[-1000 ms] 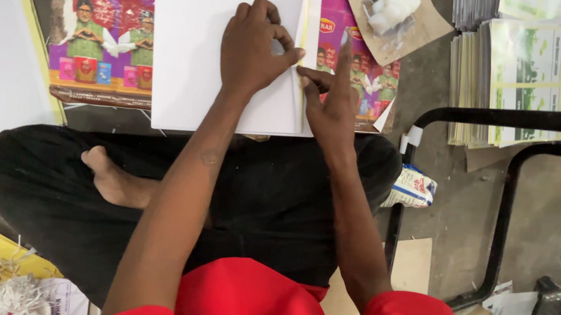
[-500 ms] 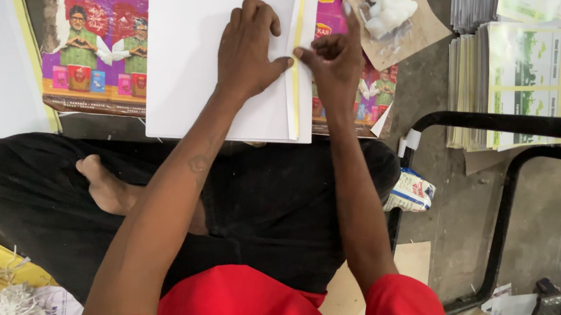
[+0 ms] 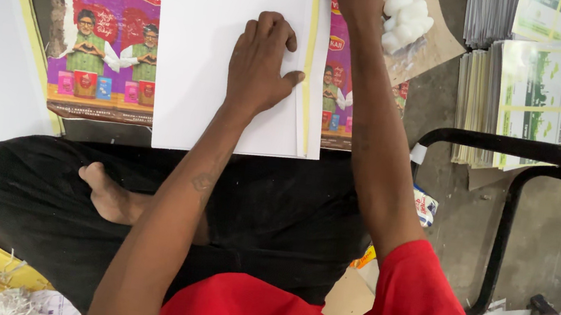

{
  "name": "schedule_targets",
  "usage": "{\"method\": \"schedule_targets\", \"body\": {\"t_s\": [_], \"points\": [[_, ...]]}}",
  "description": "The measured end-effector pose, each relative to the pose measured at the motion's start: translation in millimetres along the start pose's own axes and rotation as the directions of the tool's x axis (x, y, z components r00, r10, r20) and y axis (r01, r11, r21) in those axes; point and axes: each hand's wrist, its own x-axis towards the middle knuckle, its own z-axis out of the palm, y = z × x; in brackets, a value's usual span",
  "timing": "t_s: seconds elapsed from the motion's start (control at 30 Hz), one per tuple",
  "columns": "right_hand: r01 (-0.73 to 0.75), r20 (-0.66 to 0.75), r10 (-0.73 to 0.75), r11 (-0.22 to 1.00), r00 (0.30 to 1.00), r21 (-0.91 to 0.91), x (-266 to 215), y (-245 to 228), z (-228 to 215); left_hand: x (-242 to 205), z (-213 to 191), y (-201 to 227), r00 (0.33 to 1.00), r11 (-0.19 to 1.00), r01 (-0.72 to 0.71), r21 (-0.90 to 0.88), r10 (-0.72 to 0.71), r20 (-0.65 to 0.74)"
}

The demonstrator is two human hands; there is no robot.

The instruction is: The person sits on the floor and assembles notebooks by inserting white paper stacks into printed covers. They repeatedly align the paper with the cover, press the spine, and smooth the edges to secure the assembly.

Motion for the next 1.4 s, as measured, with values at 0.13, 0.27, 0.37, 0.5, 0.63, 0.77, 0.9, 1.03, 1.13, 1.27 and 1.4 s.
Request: {"method": "schedule_targets", "body": {"t_s": [0.13, 0.27, 0.37, 0.5, 0.63, 0.77, 0.9, 1.03, 1.13, 1.27, 1.4], "points": [[0.131, -0.033, -0.128, 0.982, 0.991, 0.139, -30, -10, -17, 2, 1, 1, 1.0, 1.0, 0.016, 0.021, -0.016, 0.008], [0.117, 0.055, -0.123, 0.988, 0.991, 0.099, -84, -29, -43, 3, 6, -1, 1.0, 0.999, 0.014, 0.044, -0.014, -0.011], [0.123, 0.092, -0.126, 0.991, 0.988, 0.046, -138, -51, -57, 1, 11, -5, 1.0, 0.998, 0.014, 0.06, -0.013, -0.011], [-0.041, 0.116, 0.026, 0.991, 0.993, 0.129, -176, -74, -81, -3, 14, -9, 0.994, 0.997, -0.06, 0.049, 0.065, -0.088], [-0.1, 0.144, 0.086, 0.991, 0.986, 0.091, -202, -102, -102, -2, 12, -8, 0.994, 0.996, -0.061, 0.058, 0.066, -0.088], [-0.199, 0.165, 0.187, 0.978, 0.968, 0.059, -233, -128, -113, -3, 12, -9, 0.995, 0.996, -0.058, 0.061, 0.063, -0.082], [0.005, 0.067, -0.017, 0.986, 0.998, 0.168, -250, -146, -117, -2, 11, -12, 0.995, 0.996, -0.078, 0.04, 0.081, -0.052], [-0.001, 0.148, -0.035, 0.971, 0.988, 0.24, -251, -153, -112, -5, 8, -17, 0.983, 0.986, -0.168, 0.004, 0.168, -0.07], [0.05, 0.12, -0.077, 0.976, 0.99, 0.21, -232, -144, -103, -7, 6, -18, 0.979, 0.984, -0.177, 0.001, 0.176, -0.104], [0.175, 0.065, -0.191, 0.965, 0.98, 0.198, -167, -111, -77, -9, 3, -11, 0.983, 0.988, -0.157, 0.008, 0.157, -0.093], [0.326, -0.024, -0.326, 0.936, 0.945, 0.129, -87, -76, -43, -10, -6, -5, 0.991, 0.991, -0.128, 0.032, 0.129, -0.034]]}}
